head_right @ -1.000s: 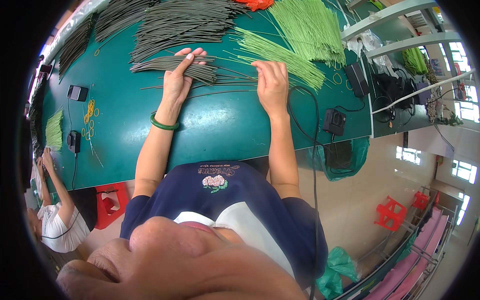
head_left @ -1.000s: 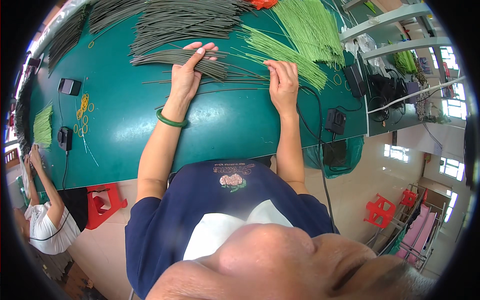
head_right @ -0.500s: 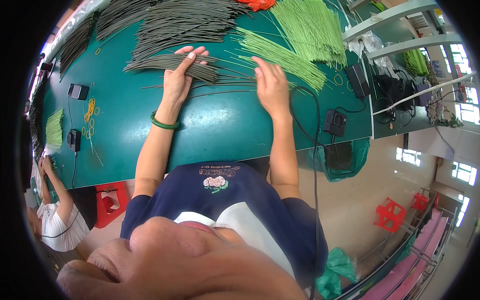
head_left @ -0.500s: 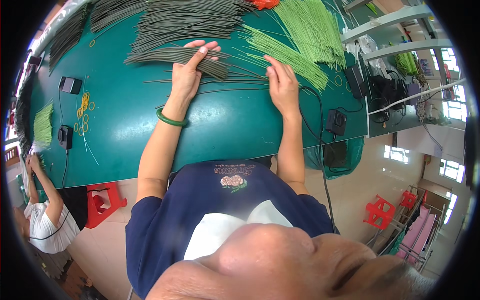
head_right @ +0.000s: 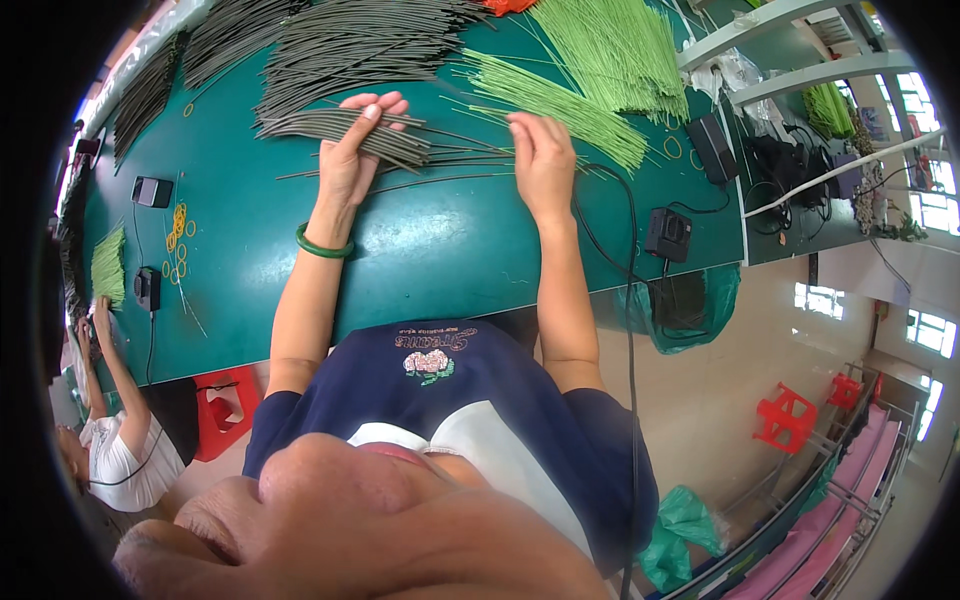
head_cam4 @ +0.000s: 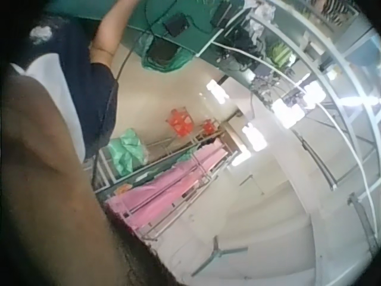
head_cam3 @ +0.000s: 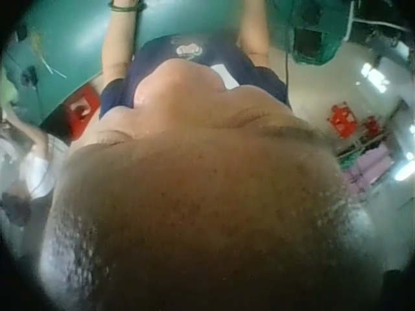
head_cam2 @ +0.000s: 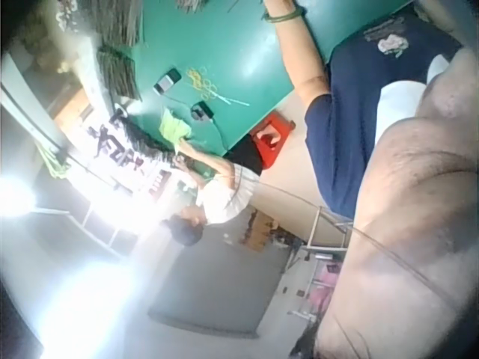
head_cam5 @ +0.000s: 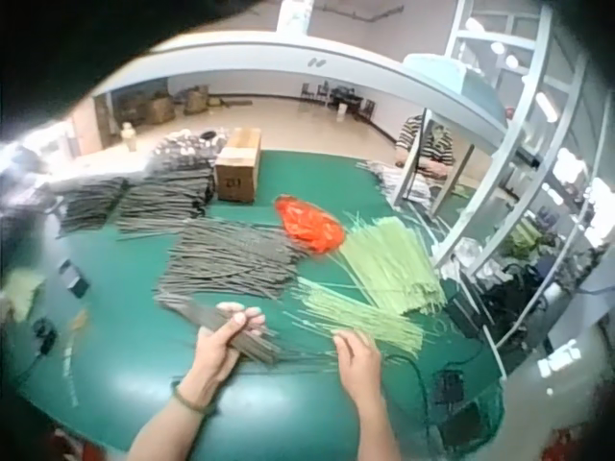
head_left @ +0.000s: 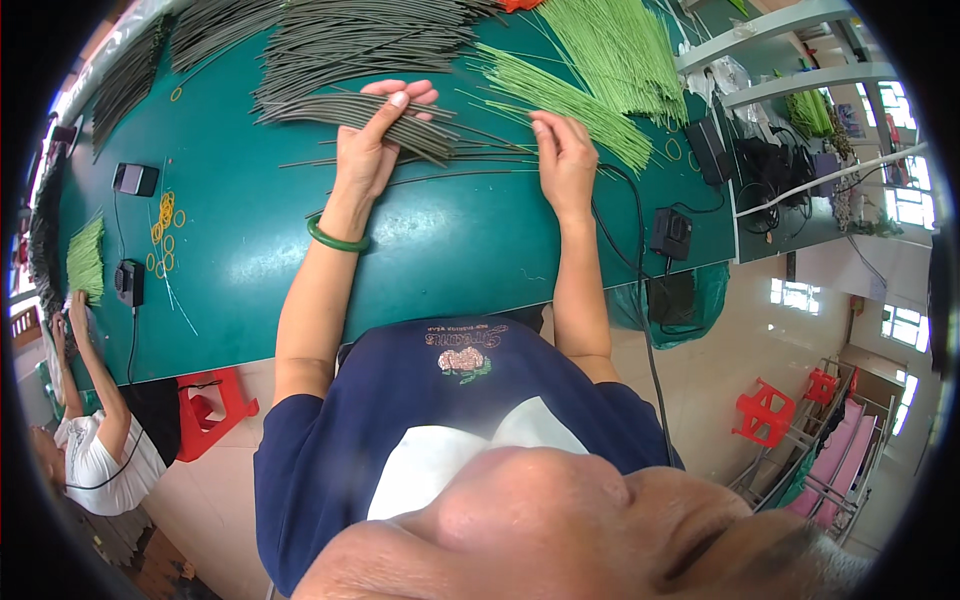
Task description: The person gathers bundles of green stems and dark wires on a table, then pairs and arranges the green stems with the dark wires by hand.
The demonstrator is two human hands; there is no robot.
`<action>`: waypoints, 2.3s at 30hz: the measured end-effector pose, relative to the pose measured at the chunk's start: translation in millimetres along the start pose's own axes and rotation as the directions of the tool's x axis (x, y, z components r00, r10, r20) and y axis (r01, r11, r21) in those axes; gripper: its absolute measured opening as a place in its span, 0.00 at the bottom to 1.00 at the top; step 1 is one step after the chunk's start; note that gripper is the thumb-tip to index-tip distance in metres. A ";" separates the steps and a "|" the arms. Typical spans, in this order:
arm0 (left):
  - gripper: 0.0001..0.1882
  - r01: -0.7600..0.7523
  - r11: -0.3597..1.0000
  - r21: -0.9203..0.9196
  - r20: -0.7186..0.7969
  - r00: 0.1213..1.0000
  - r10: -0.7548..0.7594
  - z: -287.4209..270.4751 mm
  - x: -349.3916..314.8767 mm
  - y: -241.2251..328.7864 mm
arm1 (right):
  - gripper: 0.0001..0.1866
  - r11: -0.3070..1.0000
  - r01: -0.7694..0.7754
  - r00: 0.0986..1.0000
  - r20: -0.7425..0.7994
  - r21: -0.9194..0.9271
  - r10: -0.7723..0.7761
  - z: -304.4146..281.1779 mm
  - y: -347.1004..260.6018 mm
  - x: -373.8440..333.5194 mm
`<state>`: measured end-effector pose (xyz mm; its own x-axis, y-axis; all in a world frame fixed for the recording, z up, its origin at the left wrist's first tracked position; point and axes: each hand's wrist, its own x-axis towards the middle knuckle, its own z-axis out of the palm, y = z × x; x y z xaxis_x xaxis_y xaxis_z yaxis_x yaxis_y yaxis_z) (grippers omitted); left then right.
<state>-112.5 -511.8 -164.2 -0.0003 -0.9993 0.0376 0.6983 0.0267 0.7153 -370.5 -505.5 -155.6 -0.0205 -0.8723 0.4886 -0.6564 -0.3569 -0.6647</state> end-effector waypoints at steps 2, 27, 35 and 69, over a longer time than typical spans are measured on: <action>0.12 -0.028 0.999 -0.032 0.024 0.999 0.028 -3.0 1.0 3.3 | 0.06 1.000 0.025 0.992 0.124 -0.018 -0.022 0.7 5.2 -6.3; 0.13 0.081 0.997 -0.002 -0.050 0.995 -0.081 -7.4 4.4 -1.8 | 0.07 0.987 0.156 0.988 -0.001 -0.041 -0.156 -1.3 2.4 4.4; 0.14 0.030 0.995 -0.091 -0.128 0.991 -0.042 -12.7 9.9 4.0 | 0.09 0.976 0.213 0.976 -0.035 -0.042 -0.215 -2.3 -10.0 2.5; 0.13 -0.007 1.000 -0.003 -0.108 0.994 0.007 -9.6 6.8 1.2 | 0.09 0.980 0.194 0.981 -0.012 -0.039 -0.195 5.7 -15.8 0.6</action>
<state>-104.8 -518.8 -169.8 0.0816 -0.9961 -0.0333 0.7003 0.0336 0.7131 -355.9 -502.3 -148.1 0.0983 -0.7819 0.6156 -0.6770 -0.5059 -0.5345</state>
